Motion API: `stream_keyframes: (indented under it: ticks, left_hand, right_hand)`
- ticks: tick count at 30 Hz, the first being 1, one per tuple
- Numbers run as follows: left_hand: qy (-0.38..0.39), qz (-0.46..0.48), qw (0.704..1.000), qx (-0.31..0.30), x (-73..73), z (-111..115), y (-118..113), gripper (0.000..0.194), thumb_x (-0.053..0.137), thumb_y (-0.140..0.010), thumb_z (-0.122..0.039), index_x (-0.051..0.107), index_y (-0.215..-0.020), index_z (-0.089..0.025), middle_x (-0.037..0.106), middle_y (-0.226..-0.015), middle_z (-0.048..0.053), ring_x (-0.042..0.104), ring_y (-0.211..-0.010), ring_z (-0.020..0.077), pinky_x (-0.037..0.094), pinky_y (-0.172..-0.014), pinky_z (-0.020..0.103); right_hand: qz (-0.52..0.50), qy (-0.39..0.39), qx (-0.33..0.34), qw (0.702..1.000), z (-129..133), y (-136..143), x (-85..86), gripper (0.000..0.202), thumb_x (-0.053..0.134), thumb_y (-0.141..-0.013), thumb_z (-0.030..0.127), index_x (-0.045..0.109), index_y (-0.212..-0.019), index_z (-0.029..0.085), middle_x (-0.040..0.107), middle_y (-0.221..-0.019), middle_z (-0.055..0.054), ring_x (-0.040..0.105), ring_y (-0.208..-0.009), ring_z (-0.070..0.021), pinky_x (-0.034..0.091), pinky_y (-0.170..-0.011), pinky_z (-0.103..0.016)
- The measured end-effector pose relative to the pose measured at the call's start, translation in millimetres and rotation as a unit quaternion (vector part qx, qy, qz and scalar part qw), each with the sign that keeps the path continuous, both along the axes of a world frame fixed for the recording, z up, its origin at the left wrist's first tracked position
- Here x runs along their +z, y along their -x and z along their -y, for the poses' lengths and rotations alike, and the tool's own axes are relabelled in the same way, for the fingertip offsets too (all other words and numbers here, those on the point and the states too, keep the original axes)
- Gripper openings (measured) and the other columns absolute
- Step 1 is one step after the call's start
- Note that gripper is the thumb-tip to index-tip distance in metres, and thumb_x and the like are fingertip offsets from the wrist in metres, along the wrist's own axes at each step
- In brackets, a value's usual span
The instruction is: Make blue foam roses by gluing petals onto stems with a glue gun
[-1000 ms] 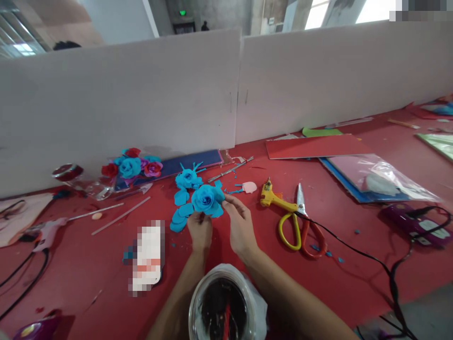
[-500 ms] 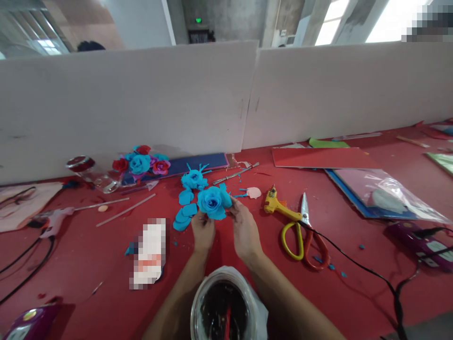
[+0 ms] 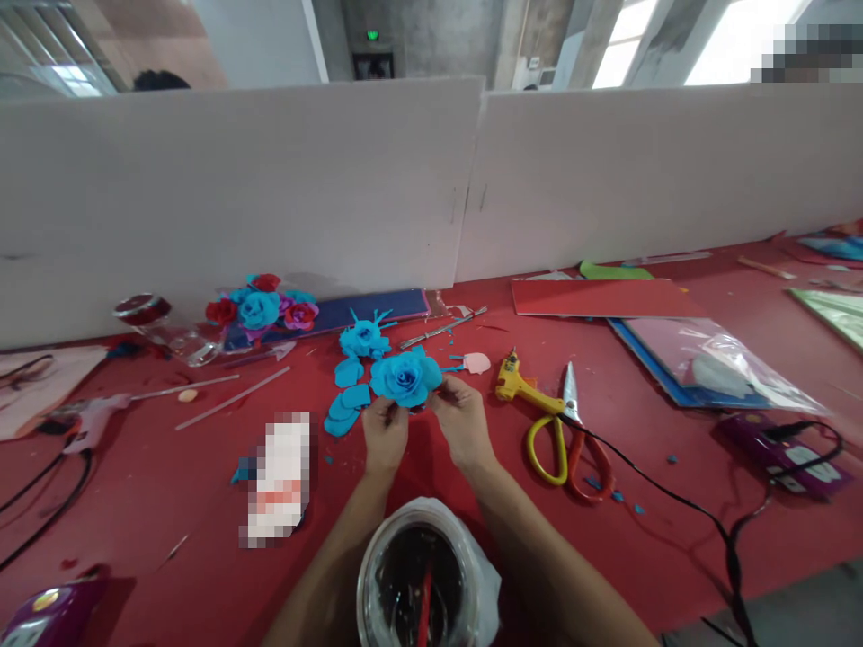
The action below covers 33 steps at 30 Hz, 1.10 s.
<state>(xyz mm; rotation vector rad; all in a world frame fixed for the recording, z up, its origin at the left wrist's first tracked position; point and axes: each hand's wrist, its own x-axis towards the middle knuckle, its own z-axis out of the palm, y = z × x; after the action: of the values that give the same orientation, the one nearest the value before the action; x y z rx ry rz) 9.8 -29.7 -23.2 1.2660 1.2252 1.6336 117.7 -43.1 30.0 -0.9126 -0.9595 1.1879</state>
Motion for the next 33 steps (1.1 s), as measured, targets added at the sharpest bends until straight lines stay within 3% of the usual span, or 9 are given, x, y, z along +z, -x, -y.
stream_keyframes:
  ticks: [8, 14, 24, 33]
  left_hand:
    - [0.015, 0.021, 1.000, -0.009, 11.1, 2.0, -2.7, 0.012, 0.065, -0.072, -0.027, 0.067, -0.066, -0.016, 0.067, -0.060, 0.000, 0.059, -0.054, 0.0132, 0.050, -0.058, 0.026]
    - [0.015, 0.015, 1.000, -0.005, 9.7, 3.4, -2.1, 0.014, 0.067, -0.074, -0.029, 0.070, -0.070, -0.017, 0.070, -0.065, 0.001, 0.064, -0.060, 0.0158, 0.054, -0.064, 0.029]
    - [0.076, 0.068, 0.994, -0.028, 21.1, 5.8, -6.8, 0.026, 0.065, -0.079, -0.039, 0.075, -0.088, -0.017, 0.075, -0.084, 0.004, 0.069, -0.069, 0.0175, 0.057, -0.068, 0.030]
    - [0.054, 0.083, 0.994, -0.055, 16.8, 4.6, -7.4, 0.027, 0.064, -0.080, -0.038, 0.075, -0.093, -0.016, 0.075, -0.084, 0.004, 0.068, -0.071, 0.0169, 0.057, -0.073, 0.031]
  right_hand:
    - [0.090, -0.023, -0.015, 0.996, 0.8, -5.6, 8.4, 0.015, 0.062, -0.076, 0.028, 0.072, -0.082, 0.019, 0.071, -0.077, -0.001, 0.063, -0.070, -0.0168, 0.051, -0.069, -0.029]
    - [0.072, -0.004, -0.011, 0.997, 0.2, -3.1, 3.0, 0.015, 0.065, -0.073, 0.029, 0.068, -0.082, 0.018, 0.071, -0.081, -0.003, 0.063, -0.073, -0.0181, 0.052, -0.069, -0.030]
    - [0.052, 0.003, -0.005, 0.999, 1.1, 1.1, -3.7, 0.014, 0.056, -0.078, 0.024, 0.069, -0.084, 0.019, 0.071, -0.085, -0.004, 0.065, -0.080, -0.0178, 0.051, -0.079, -0.032]
    - [0.035, -0.010, -0.032, 0.999, 0.8, 2.8, -8.8, 0.009, 0.057, -0.079, 0.023, 0.065, -0.082, 0.020, 0.068, -0.081, -0.001, 0.062, -0.074, -0.0154, 0.052, -0.073, -0.029]
